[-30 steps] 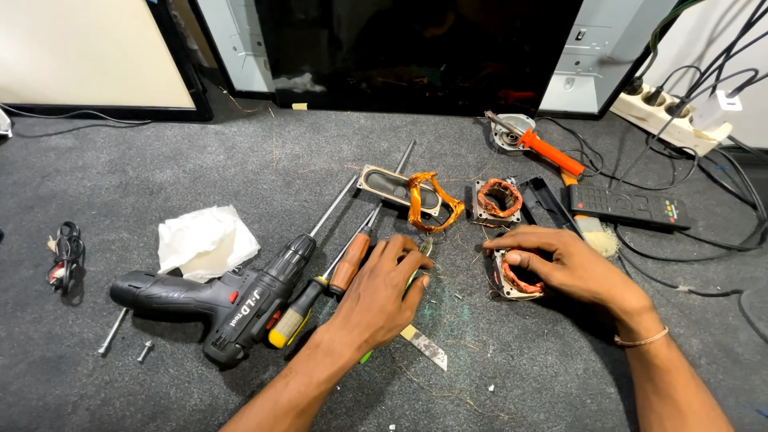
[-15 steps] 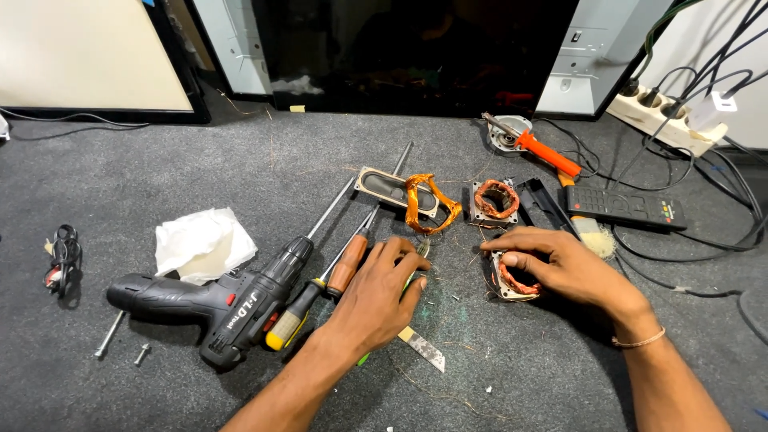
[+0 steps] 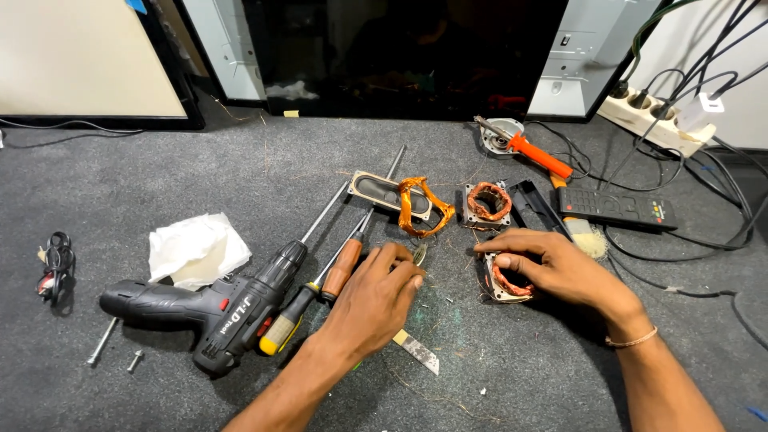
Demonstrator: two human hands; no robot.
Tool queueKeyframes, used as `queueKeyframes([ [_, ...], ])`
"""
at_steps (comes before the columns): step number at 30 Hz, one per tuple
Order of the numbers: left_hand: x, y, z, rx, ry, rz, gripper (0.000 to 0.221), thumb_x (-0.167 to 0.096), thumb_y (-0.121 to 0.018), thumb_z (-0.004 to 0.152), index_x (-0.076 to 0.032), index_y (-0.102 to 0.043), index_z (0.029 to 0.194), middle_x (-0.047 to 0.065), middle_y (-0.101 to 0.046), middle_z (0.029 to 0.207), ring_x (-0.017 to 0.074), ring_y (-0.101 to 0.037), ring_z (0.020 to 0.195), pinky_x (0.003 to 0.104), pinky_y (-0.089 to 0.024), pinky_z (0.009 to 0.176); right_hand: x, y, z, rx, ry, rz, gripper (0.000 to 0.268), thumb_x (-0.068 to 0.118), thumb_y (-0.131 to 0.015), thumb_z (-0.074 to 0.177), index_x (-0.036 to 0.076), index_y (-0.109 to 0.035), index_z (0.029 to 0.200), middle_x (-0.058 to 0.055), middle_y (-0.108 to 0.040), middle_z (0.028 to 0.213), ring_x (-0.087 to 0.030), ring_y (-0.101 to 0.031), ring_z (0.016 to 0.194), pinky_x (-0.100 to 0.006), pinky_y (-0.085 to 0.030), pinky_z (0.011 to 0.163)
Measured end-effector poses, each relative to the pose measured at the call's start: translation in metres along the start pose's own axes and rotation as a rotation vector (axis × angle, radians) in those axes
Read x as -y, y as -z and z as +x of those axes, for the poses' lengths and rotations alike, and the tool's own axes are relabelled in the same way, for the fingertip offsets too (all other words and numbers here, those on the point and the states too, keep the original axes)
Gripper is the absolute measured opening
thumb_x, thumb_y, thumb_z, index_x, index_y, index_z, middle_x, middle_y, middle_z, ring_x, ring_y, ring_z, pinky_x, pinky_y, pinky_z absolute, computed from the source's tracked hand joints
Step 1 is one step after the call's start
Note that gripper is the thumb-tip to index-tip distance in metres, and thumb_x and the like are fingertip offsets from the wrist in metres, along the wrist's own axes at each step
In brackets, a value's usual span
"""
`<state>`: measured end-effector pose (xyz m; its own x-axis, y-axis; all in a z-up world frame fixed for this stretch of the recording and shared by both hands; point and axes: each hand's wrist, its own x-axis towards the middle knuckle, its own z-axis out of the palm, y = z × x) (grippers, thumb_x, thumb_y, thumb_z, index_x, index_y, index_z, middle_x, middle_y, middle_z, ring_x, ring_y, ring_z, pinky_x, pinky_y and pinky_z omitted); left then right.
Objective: Repairing a small electronic component by disassembling the housing and inspecting the internal coils
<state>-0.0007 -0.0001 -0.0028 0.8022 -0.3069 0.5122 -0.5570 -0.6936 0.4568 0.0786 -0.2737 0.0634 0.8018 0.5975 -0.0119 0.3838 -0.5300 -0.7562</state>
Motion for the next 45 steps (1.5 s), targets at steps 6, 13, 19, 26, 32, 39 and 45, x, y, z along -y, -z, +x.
queueKeyframes([
  [6, -0.015, 0.021, 0.008, 0.022, 0.026, 0.061, 0.018, -0.018, -0.051, 0.106, -0.009, -0.065, 0.099, 0.006, -0.064, 0.095, 0.0249, -0.060, 0.079, 0.041, -0.044, 0.078, -0.024, -0.001, 0.000, 0.043, 0.097, -0.062, 0.038, 0.034, -0.057, 0.097, 0.018, -0.076, 0.126, 0.000, -0.078, 0.120, -0.012, -0.070, 0.111, -0.028, -0.047, 0.101],
  [13, -0.012, 0.025, 0.010, -0.092, -0.044, 0.059, 0.020, -0.017, -0.053, 0.105, -0.008, -0.063, 0.090, 0.007, -0.065, 0.087, 0.0295, -0.054, 0.072, 0.045, -0.039, 0.076, -0.021, 0.000, -0.001, 0.045, 0.103, -0.076, 0.038, 0.035, -0.056, 0.097, 0.018, -0.076, 0.124, 0.001, -0.078, 0.120, -0.012, -0.071, 0.112, -0.028, -0.047, 0.101],
  [19, -0.013, 0.033, 0.004, -0.038, 0.083, -0.040, 0.017, -0.016, -0.056, 0.103, -0.004, -0.068, 0.107, 0.007, -0.069, 0.094, 0.0213, -0.062, 0.084, 0.036, -0.062, 0.065, -0.025, 0.000, -0.001, 0.048, 0.132, -0.099, 0.039, 0.036, -0.055, 0.098, 0.018, -0.075, 0.127, -0.001, -0.077, 0.124, -0.014, -0.070, 0.115, -0.030, -0.046, 0.103],
  [26, -0.026, 0.087, 0.009, -0.295, 0.293, -0.152, 0.019, -0.022, -0.061, 0.100, -0.010, -0.075, 0.106, 0.004, -0.075, 0.092, 0.0165, -0.068, 0.080, 0.031, -0.051, 0.068, -0.022, 0.002, -0.001, 0.045, 0.073, -0.037, 0.037, 0.033, -0.057, 0.097, 0.018, -0.077, 0.125, 0.000, -0.078, 0.116, -0.012, -0.071, 0.108, -0.027, -0.048, 0.098],
  [32, -0.018, 0.116, 0.011, -0.116, 0.590, -0.139, 0.027, -0.023, -0.060, 0.099, -0.010, -0.078, 0.114, 0.004, -0.077, 0.083, 0.0128, -0.067, 0.072, 0.027, -0.051, 0.062, -0.024, 0.005, -0.001, 0.061, 0.051, -0.014, 0.039, 0.037, -0.060, 0.096, 0.019, -0.077, 0.126, 0.002, -0.078, 0.110, -0.009, -0.069, 0.103, -0.025, -0.048, 0.093],
  [39, -0.050, 0.152, 0.023, 0.782, 0.994, 0.299, 0.040, -0.062, -0.056, 0.093, -0.035, -0.071, 0.118, -0.008, -0.081, 0.102, 0.0115, -0.078, 0.093, 0.028, -0.055, 0.086, -0.027, 0.005, 0.000, 0.059, 0.110, -0.025, 0.039, 0.037, -0.058, 0.097, 0.017, -0.076, 0.125, 0.000, -0.078, 0.112, -0.011, -0.070, 0.105, -0.027, -0.048, 0.095],
  [45, -0.099, 0.054, 0.009, 0.493, 0.514, 0.061, 0.030, -0.057, -0.060, 0.093, -0.033, -0.072, 0.107, -0.011, -0.075, 0.111, 0.0191, -0.072, 0.102, 0.039, -0.054, 0.088, -0.035, 0.004, 0.000, 0.067, 0.134, -0.054, 0.041, 0.039, -0.055, 0.098, 0.018, -0.074, 0.128, -0.001, -0.076, 0.114, -0.013, -0.070, 0.106, -0.028, -0.048, 0.095],
])
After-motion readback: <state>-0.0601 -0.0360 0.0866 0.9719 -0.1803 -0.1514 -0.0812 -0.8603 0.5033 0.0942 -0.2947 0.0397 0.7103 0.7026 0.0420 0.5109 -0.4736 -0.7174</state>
